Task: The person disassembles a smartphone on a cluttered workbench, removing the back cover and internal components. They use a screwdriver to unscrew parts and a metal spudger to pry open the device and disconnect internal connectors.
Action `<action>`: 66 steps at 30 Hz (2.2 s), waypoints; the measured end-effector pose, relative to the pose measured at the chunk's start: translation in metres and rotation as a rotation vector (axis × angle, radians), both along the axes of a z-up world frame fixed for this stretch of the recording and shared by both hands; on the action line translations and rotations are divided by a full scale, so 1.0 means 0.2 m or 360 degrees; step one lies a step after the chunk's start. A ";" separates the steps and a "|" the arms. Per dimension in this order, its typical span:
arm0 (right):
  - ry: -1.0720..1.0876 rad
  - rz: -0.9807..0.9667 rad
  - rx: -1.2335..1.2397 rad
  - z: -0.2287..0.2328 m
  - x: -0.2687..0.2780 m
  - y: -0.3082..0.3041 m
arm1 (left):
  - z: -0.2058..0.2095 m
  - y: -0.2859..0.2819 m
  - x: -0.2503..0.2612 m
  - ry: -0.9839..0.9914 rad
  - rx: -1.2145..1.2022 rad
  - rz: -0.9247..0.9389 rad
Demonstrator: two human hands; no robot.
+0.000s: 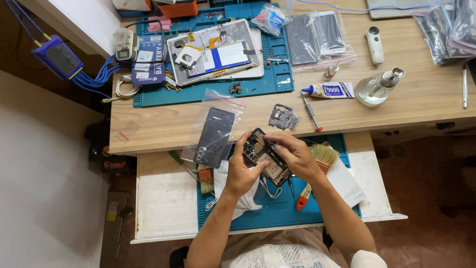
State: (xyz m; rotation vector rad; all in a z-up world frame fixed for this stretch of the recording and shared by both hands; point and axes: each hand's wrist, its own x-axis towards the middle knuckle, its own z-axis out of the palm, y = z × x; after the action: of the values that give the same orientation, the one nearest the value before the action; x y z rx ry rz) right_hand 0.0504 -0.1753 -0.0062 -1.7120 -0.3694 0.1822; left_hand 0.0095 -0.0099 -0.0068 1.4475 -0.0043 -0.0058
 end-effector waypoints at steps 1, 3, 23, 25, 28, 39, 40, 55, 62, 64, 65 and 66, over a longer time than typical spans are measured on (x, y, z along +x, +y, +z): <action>-0.0001 -0.0001 0.0000 -0.01 0.00 0.00 | 0.00 0.00 0.00 -0.0001 0.0000 -0.0001; 0.0193 -0.0028 0.0159 -0.03 -0.01 0.00 | 0.01 0.00 0.00 0.0001 0.0027 0.0014; 0.0445 -0.0118 0.0417 0.01 -0.02 0.02 | -0.04 -0.01 -0.01 -0.0001 0.0005 -0.0023; 0.0400 -0.0140 0.0379 0.00 -0.02 0.01 | -0.05 -0.01 -0.01 0.0001 -0.0007 -0.0027; 0.0344 -0.0162 0.0330 0.00 -0.01 0.01 | -0.04 -0.02 -0.02 0.0007 -0.0006 -0.0022; -0.0570 -0.1029 -0.0239 0.10 0.05 -0.16 | 0.00 0.03 0.00 -0.0149 -0.0022 0.0177; -0.0567 -0.1035 -0.0251 0.13 0.06 -0.18 | -0.02 0.06 0.02 -0.0143 -0.0032 0.0169; -0.0382 -0.0361 -0.1145 0.09 -0.18 -0.21 | -0.08 0.26 0.03 -0.0511 0.0060 0.0648; -0.0465 -0.0935 -0.0997 0.03 -0.24 -0.54 | -0.10 0.27 0.05 -0.0586 -0.0056 0.0735; -0.0419 -0.1032 -0.0993 0.01 -0.26 -0.60 | -0.12 0.28 0.05 -0.0610 -0.0056 0.0740; -0.0382 -0.1073 -0.1019 0.00 -0.27 -0.63 | -0.13 0.28 0.05 -0.0615 -0.0064 0.0755; -0.0346 -0.1114 -0.1045 -0.01 -0.28 -0.67 | -0.13 0.28 0.05 -0.0621 -0.0071 0.0769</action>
State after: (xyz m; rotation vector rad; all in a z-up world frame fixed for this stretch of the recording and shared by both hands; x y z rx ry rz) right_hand -0.0051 -0.3084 -0.0083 -2.4112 0.1776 -0.4458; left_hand 0.0196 0.0453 -0.0331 1.3548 0.0259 0.6669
